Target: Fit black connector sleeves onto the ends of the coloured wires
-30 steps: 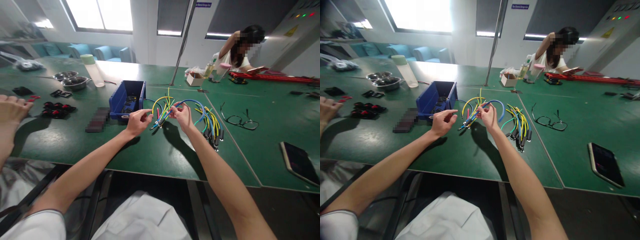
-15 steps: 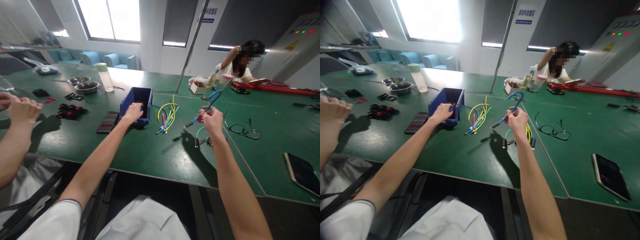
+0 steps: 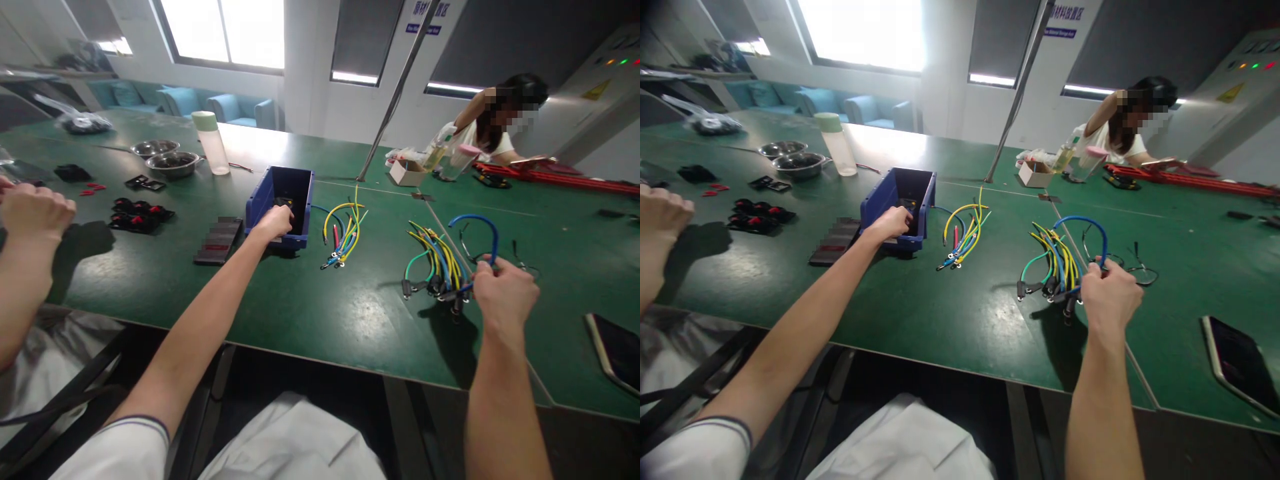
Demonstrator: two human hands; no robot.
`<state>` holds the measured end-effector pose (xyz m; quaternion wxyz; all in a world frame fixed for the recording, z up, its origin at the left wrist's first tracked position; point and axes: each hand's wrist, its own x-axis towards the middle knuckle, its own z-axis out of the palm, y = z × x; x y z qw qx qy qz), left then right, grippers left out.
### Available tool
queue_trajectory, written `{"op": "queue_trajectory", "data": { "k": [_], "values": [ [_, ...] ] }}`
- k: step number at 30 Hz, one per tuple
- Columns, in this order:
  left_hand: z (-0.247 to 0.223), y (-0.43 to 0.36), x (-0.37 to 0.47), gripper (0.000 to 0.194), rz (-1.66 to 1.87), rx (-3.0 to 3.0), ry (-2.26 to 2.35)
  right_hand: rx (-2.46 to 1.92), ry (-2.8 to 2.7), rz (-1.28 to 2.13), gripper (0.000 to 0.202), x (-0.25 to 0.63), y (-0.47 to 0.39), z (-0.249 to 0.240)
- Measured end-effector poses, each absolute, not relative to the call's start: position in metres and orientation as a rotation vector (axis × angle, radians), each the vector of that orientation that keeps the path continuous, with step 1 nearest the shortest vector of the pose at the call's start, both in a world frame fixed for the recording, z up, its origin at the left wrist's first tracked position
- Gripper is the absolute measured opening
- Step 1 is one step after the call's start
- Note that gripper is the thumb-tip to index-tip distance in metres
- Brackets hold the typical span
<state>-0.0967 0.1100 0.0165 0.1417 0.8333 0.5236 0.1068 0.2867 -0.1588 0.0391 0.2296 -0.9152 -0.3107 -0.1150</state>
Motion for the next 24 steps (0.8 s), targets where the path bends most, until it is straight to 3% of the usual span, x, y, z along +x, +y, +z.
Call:
{"op": "queue_trajectory", "data": {
  "k": [9, 24],
  "values": [
    [0.018, 0.107, -0.101, 0.041, 0.510, 2.448, 1.422, -2.700, -0.790, -0.327, 0.038, 0.275, -0.149, 0.030],
    [0.028, 0.083, -0.100, 0.023, 0.796, 2.548, 1.478, -2.741, -0.616, -0.342, 0.040, 0.269, -0.147, 0.029]
  ]
}}
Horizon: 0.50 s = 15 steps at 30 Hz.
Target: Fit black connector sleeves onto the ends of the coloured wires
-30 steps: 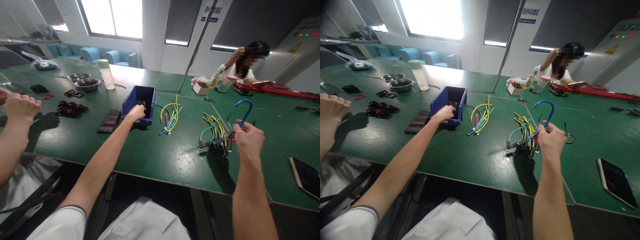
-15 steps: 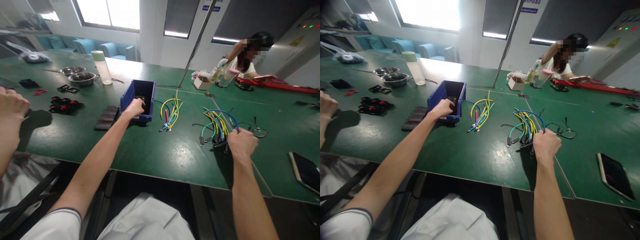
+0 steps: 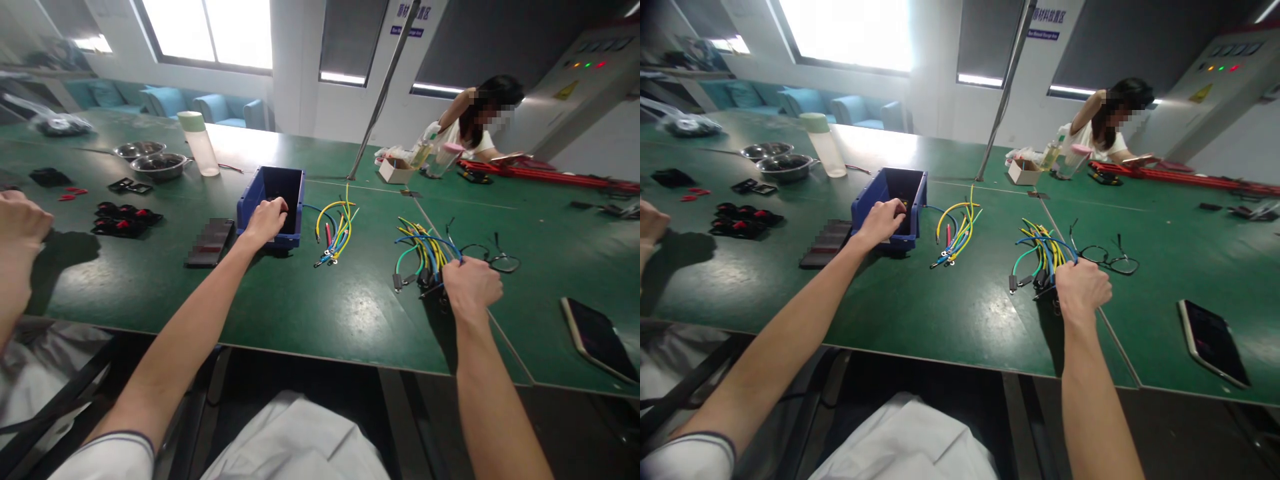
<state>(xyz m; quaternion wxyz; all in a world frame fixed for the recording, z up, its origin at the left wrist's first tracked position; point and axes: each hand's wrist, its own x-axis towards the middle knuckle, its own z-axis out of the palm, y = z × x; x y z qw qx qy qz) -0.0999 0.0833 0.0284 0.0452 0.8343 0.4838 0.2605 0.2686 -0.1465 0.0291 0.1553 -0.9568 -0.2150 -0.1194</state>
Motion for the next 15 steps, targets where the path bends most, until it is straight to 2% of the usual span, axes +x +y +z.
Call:
{"op": "queue_trajectory", "data": {
  "k": [15],
  "values": [
    [0.0361, 0.0760, -0.1001, 0.010, 0.983, 2.484, 1.395, -2.714, -0.689, -0.341, 0.036, 0.2630, -0.1488, 0.0299]
  ]
}}
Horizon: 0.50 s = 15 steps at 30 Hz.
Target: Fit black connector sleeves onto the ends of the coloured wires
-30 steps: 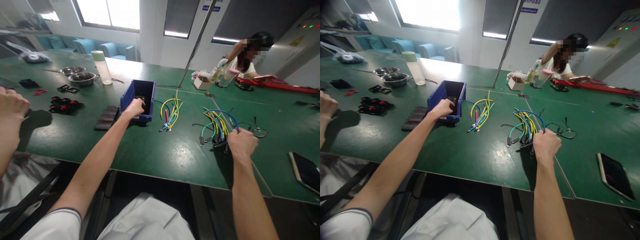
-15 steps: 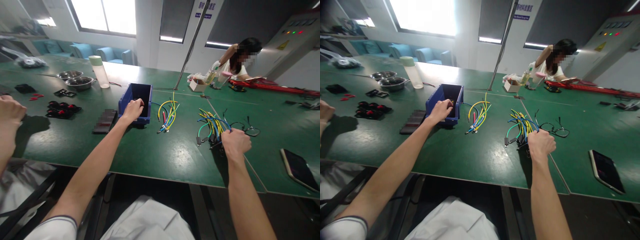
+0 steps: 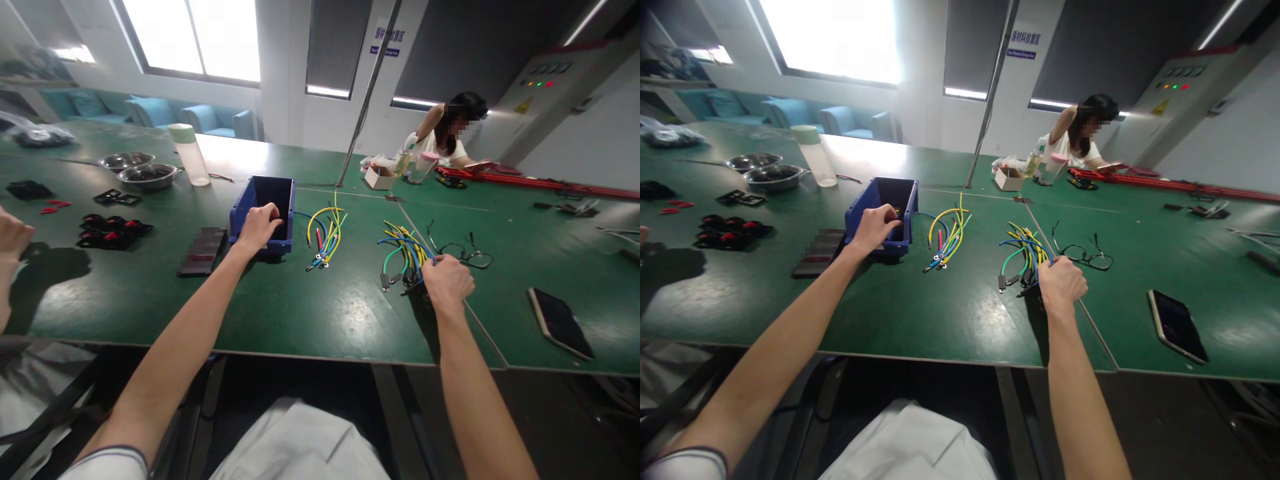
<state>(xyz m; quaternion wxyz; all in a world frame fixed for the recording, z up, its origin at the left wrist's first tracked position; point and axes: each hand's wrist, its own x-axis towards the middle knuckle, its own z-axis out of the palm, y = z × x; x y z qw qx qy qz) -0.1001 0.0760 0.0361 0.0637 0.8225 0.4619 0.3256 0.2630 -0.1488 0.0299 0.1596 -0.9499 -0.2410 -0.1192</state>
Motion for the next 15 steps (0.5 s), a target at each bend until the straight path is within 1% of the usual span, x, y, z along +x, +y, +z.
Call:
{"op": "queue_trajectory", "data": {
  "k": [5, 9, 12, 15],
  "values": [
    [0.038, 0.071, -0.099, 0.012, 1.018, 2.505, 1.402, -2.634, -0.635, -0.522, 0.034, 0.250, -0.150, 0.032],
    [0.037, 0.069, -0.097, 0.012, 1.022, 2.514, 1.331, -2.528, -0.765, -0.622, 0.032, 0.228, -0.146, 0.035],
    [0.036, 0.067, -0.096, 0.015, 1.022, 2.504, 1.351, -2.462, -0.956, -0.522, 0.031, 0.206, -0.133, 0.039],
    [0.034, 0.067, -0.095, 0.017, 1.046, 2.496, 1.356, -2.335, -1.240, -0.267, 0.031, 0.180, -0.110, 0.044]
  ]
}}
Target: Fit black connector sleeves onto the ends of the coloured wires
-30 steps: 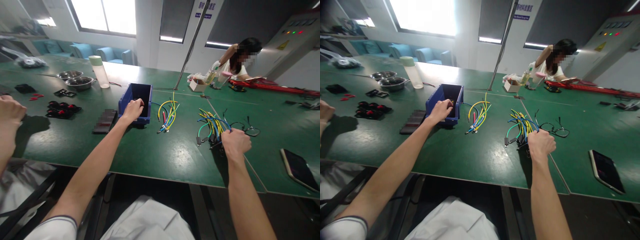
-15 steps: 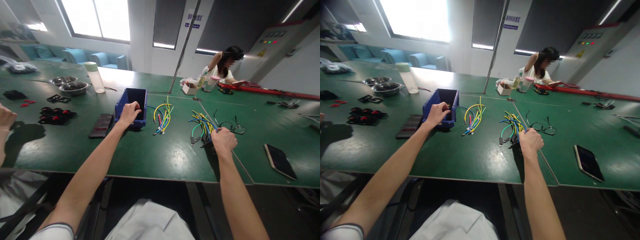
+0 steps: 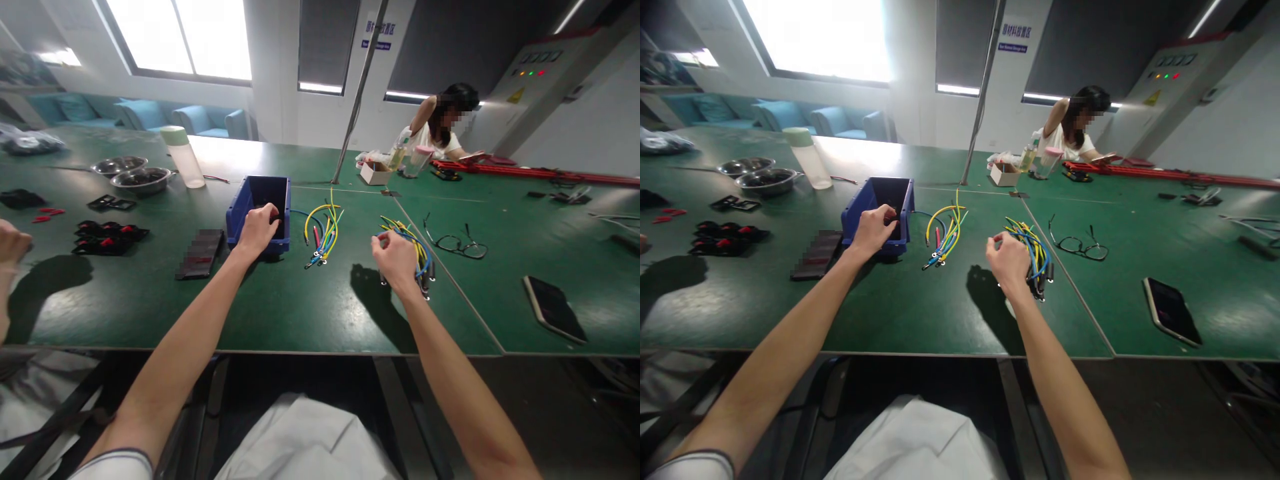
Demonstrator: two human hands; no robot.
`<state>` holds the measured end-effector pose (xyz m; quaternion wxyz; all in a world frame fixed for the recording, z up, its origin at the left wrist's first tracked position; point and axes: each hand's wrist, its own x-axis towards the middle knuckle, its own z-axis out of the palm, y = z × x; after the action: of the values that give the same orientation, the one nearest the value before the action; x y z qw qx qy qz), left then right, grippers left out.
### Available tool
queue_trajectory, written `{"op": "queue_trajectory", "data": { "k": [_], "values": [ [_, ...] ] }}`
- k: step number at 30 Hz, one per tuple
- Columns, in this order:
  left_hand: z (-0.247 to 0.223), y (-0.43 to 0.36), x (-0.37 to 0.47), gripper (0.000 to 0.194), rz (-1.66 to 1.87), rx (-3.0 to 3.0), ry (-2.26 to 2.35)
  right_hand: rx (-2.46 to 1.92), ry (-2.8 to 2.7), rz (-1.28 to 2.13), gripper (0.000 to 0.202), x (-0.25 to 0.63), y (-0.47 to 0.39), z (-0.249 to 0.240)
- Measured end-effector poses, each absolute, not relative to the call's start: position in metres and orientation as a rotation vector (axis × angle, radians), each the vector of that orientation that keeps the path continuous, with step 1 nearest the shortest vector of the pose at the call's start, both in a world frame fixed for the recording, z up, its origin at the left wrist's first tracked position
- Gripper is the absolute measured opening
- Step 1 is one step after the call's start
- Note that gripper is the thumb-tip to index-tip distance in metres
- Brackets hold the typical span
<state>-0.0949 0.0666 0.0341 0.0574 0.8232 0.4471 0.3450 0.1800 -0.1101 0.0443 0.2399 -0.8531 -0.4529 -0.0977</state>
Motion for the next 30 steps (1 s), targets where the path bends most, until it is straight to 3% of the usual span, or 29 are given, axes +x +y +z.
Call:
{"op": "queue_trajectory", "data": {
  "k": [5, 11, 30],
  "values": [
    [0.032, 0.067, -0.094, 0.015, 1.151, 2.500, 1.376, -2.222, -1.587, 0.059, 0.042, 0.138, -0.059, 0.045],
    [0.032, 0.064, -0.090, 0.014, 1.227, 2.492, 1.419, -2.369, -1.669, 0.037, 0.064, 0.119, -0.034, 0.027],
    [0.029, 0.047, -0.080, 0.021, 1.349, 2.500, 1.599, -2.245, -1.764, 0.162, 0.035, 0.133, -0.037, 0.018]
  ]
}}
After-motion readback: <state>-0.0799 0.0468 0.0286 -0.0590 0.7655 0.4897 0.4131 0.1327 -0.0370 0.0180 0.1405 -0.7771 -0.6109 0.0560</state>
